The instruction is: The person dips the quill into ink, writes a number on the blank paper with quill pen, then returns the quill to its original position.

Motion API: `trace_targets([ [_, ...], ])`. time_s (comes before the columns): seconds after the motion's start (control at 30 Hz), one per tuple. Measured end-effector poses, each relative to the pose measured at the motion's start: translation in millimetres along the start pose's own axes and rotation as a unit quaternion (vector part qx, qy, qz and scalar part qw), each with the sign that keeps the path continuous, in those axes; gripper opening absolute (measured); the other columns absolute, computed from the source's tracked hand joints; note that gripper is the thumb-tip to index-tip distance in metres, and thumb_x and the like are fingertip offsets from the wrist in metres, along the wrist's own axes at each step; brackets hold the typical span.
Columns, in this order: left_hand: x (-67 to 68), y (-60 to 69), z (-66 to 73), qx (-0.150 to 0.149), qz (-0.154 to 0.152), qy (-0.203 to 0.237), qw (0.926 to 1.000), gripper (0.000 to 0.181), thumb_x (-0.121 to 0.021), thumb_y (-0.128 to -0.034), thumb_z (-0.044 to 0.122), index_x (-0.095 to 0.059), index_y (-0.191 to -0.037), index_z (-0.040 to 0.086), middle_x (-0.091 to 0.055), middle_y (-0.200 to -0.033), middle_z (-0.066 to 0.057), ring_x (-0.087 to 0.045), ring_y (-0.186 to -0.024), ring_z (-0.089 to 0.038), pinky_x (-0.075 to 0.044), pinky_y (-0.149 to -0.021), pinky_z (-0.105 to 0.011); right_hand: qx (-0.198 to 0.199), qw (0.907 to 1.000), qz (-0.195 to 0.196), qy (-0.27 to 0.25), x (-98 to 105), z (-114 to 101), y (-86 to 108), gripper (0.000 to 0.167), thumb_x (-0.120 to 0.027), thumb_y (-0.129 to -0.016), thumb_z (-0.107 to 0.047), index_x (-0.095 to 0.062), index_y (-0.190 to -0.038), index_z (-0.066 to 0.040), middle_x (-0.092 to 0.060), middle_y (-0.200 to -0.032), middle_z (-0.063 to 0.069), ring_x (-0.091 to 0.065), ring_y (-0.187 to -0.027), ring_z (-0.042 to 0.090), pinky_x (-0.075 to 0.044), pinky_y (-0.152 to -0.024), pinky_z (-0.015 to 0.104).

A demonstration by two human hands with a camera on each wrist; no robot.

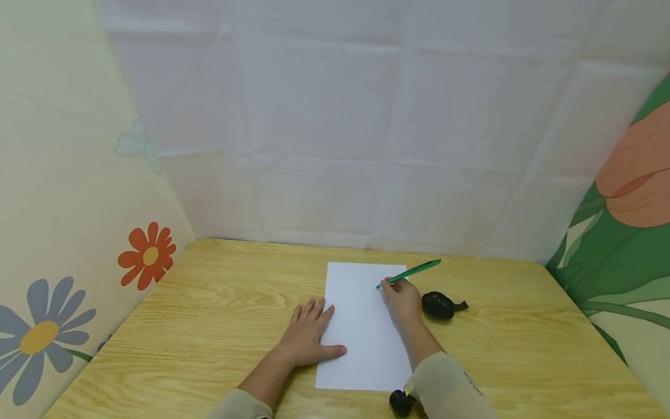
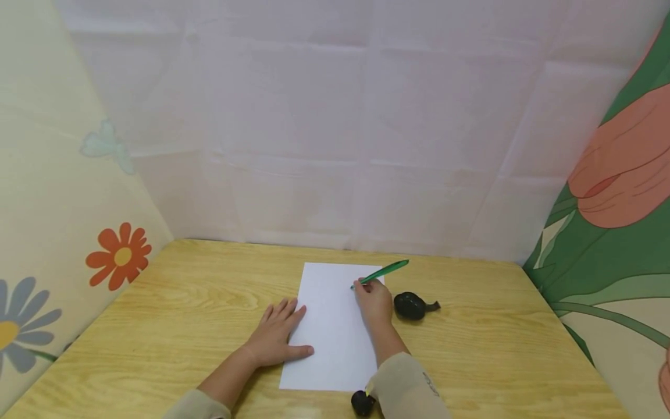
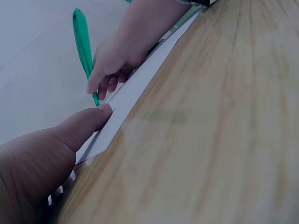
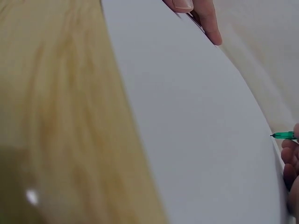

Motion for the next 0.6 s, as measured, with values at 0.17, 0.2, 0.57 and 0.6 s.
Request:
trace_targets([
  [0.17,0.6,-0.2,0.4,0.002,-0.002,-0.002,1.0000,0.096,-0.063,-0.0811,0.068,-0.037,-0.151,0.006,-0.022,-0.161,-0.021,-0.012,-0.151,-0.041,-0.007,-0.121,-0.061,-0.005,1.0000,0.000,0.005,-0.6,1.5,-1.3,0.022,-0.070,-0.090,-0.025,-0.074,-0.101,-0.006,-0.075,-0.095,0.013,-0.068,-0.083,0.020,-0.052,-0.064,0.021],
  [0.2,0.8,-0.2,0.6,0.003,-0.002,-0.001,1.0000,0.096,-0.063,-0.0811,0.068,-0.037,-0.151,0.006,-0.022,-0.161,-0.021,-0.012,-0.151,-0.041,-0.007,-0.121,-0.061,-0.006,1.0000,0.000,0.006,-0.7,1.6,-1.2,0.022,-0.070,-0.090,-0.025,-0.074,-0.101,-0.007,-0.075,-0.095,0.013,-0.068,-0.084,0.020,-0.052,-0.065,0.021],
  [0.57,1.1,0.7,1.5,0.001,-0.004,0.003,1.0000,0.096,-0.063,-0.0814,0.067,-0.037,-0.150,0.006,-0.022,-0.161,-0.021,-0.012,-0.151,-0.041,-0.007,-0.121,-0.061,-0.005,0.9999,0.003,0.016,-2.4,-0.9,0.3,0.021,-0.070,-0.089,-0.026,-0.074,-0.099,-0.008,-0.075,-0.094,0.011,-0.069,-0.084,0.021,-0.054,-0.065,0.024],
  [0.6,1.1,0.7,1.5,0.001,-0.004,0.003,1.0000,0.096,-0.063,-0.0815,0.067,-0.037,-0.151,0.006,-0.022,-0.161,-0.021,-0.012,-0.151,-0.041,-0.007,-0.121,-0.061,-0.004,0.9998,0.004,0.018,-2.7,-0.7,0.0,0.021,-0.070,-0.089,-0.026,-0.075,-0.099,-0.008,-0.076,-0.093,0.011,-0.069,-0.083,0.020,-0.054,-0.064,0.024],
])
Point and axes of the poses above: each hand's wrist, its own y-axis away from the middle knuckle, its own x-axis out of the back of the hand, z = x × y, the point moved 3 cm from there along -y, towards the middle knuckle
